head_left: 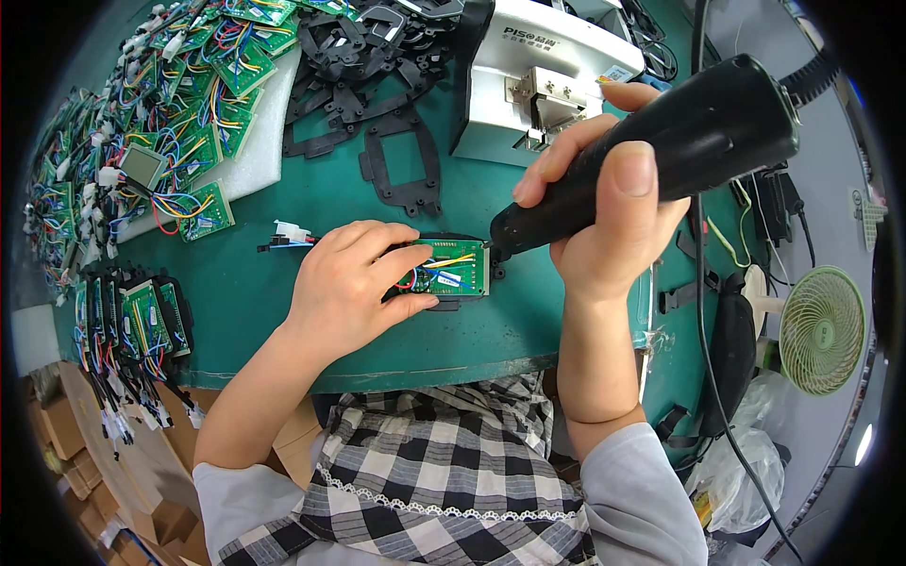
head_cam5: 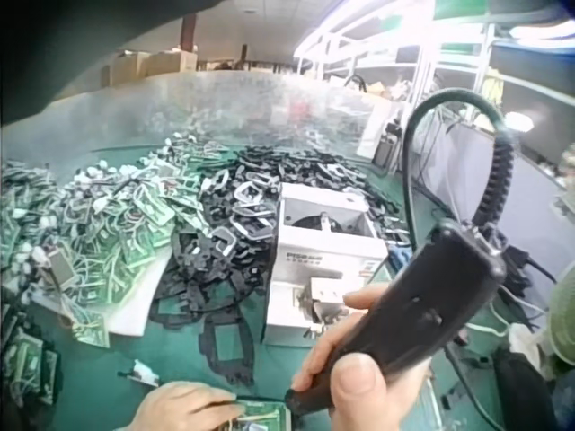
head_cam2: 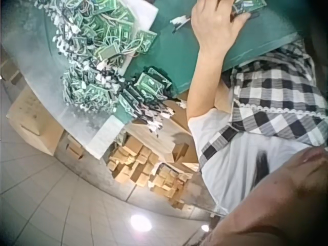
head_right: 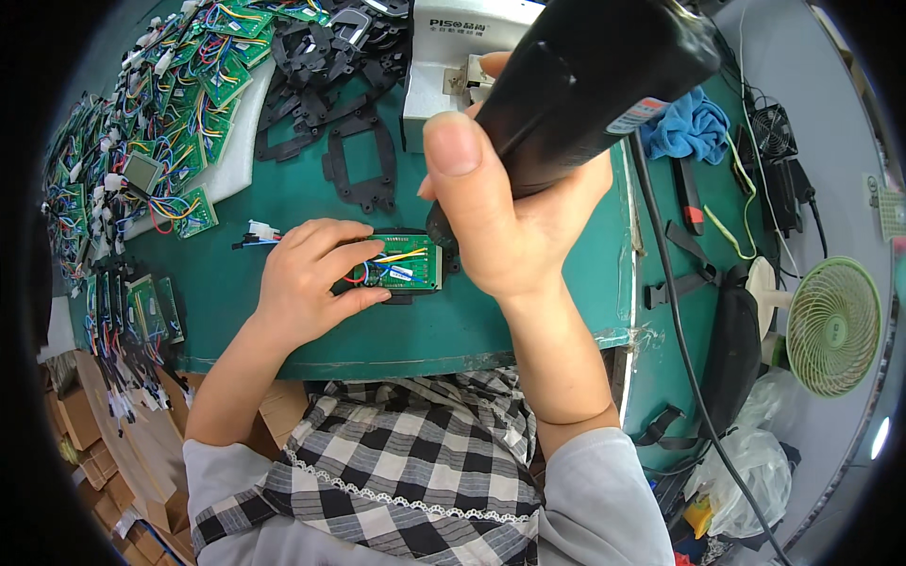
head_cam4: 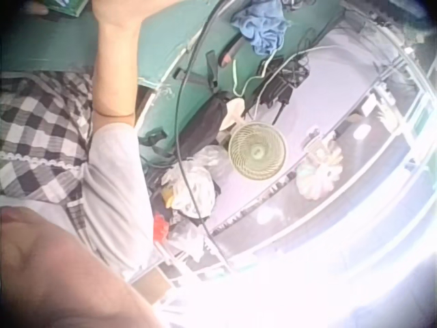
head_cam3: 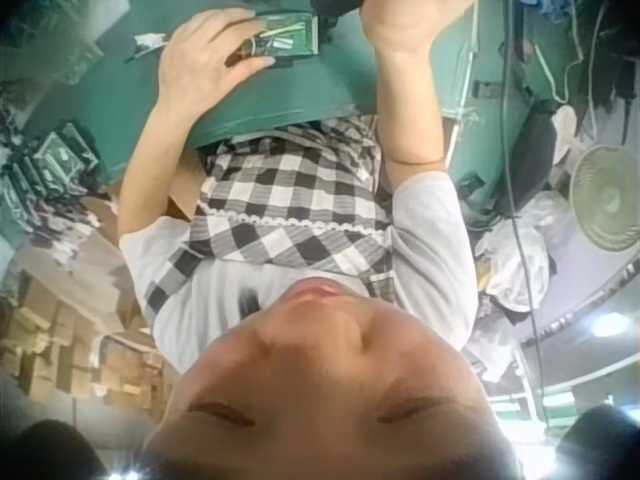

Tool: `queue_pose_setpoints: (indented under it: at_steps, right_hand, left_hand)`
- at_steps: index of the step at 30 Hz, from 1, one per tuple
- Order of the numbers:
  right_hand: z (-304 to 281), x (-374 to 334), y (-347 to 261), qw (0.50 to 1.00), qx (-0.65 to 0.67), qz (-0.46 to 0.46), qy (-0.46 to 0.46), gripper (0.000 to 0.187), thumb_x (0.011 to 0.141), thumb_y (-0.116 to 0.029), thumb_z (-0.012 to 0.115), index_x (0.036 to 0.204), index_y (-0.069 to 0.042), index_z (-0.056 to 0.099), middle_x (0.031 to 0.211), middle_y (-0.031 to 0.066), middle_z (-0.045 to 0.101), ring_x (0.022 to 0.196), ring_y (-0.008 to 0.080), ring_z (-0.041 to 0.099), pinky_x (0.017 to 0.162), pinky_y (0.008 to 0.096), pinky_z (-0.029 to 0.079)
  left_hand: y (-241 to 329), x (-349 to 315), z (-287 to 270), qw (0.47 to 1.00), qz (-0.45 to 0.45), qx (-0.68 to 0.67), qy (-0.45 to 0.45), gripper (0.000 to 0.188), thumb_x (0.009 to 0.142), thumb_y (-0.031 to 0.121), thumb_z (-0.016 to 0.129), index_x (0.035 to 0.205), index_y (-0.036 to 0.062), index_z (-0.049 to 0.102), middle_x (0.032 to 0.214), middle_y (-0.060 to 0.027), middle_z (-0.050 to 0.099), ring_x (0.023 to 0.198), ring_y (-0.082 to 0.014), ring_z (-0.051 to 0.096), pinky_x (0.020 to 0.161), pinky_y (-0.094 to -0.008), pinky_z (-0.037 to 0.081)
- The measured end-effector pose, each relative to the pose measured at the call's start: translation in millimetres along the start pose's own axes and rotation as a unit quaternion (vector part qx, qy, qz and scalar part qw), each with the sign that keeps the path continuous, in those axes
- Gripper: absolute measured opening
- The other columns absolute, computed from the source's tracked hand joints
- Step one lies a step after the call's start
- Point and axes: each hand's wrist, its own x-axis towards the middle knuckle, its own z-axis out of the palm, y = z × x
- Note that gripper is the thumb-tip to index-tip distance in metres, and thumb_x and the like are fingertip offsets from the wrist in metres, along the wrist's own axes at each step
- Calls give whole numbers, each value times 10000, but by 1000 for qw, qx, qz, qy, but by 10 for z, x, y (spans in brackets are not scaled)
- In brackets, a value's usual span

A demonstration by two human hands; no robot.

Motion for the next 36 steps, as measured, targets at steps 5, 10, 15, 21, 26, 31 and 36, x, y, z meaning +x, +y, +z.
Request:
queue_pose_setpoints:
  at_steps: [5, 10, 15, 21, 26, 31, 36]
  right_hand:
    - [20, -30, 88, 999, 9, -32, -21, 644, 857, -491, 601, 1110, 76, 429, 630, 129, 560, 440, 180, 540, 410, 275, 458]
    - [-27, -46, 169, 996, 11, -54, -65, 655, 853, -508, 598, 1095, 76, 426, 627, 129, 562, 435, 180, 540, 399, 273, 454]
    - [-24, -31, 132, 997, 23, -44, -51, 686, 858, -525, 587, 1134, 76, 405, 629, 132, 562, 426, 181, 535, 388, 274, 451]
    - [-375, 625, -179, 983, -43, -154, 89, 642, 875, -581, 502, 1130, 3, 424, 654, 147, 581, 490, 254, 557, 484, 388, 498]
    - [-300, 787, -135, 978, -46, -180, 95, 648, 885, -534, 516, 1089, 69, 401, 599, 156, 559, 453, 246, 568, 456, 340, 507]
    - [-172, 767, -84, 973, -111, -178, 100, 662, 905, -531, 503, 1056, 110, 433, 598, 142, 580, 454, 213, 591, 457, 306, 511]
    - [-218, 682, -101, 986, -80, -131, 57, 681, 890, -555, 501, 1104, 88, 442, 623, 137, 572, 466, 213, 577, 450, 322, 504]
  left_hand:
    - [29, 2, -5, 999, -28, -18, -14, 418, 629, 275, 806, 975, 78, 679, 1043, -53, 627, 930, -242, 604, 799, -364, 497]
    - [32, 9, -1, 999, -26, -17, -11, 401, 644, 280, 795, 972, 82, 674, 1026, -50, 615, 939, -234, 593, 790, -361, 492]
    - [26, 17, -10, 999, -26, -14, -24, 420, 627, 286, 803, 969, 80, 672, 1008, -48, 606, 936, -238, 590, 786, -363, 489]
    - [29, 32, 6, 999, -33, -14, -24, 482, 587, 290, 828, 984, 63, 676, 1030, -67, 617, 938, -264, 587, 812, -376, 481]
    - [17, 69, 32, 999, -39, -12, -13, 522, 601, 311, 819, 1016, 41, 651, 1059, -81, 622, 935, -271, 584, 818, -382, 478]
    - [7, 49, 37, 999, -42, -12, -12, 535, 608, 314, 817, 1027, 32, 639, 1073, -93, 633, 945, -278, 589, 828, -384, 479]
    - [16, 48, 34, 999, -43, -12, -12, 528, 615, 323, 814, 1020, 34, 637, 1078, -96, 636, 955, -279, 590, 837, -382, 479]
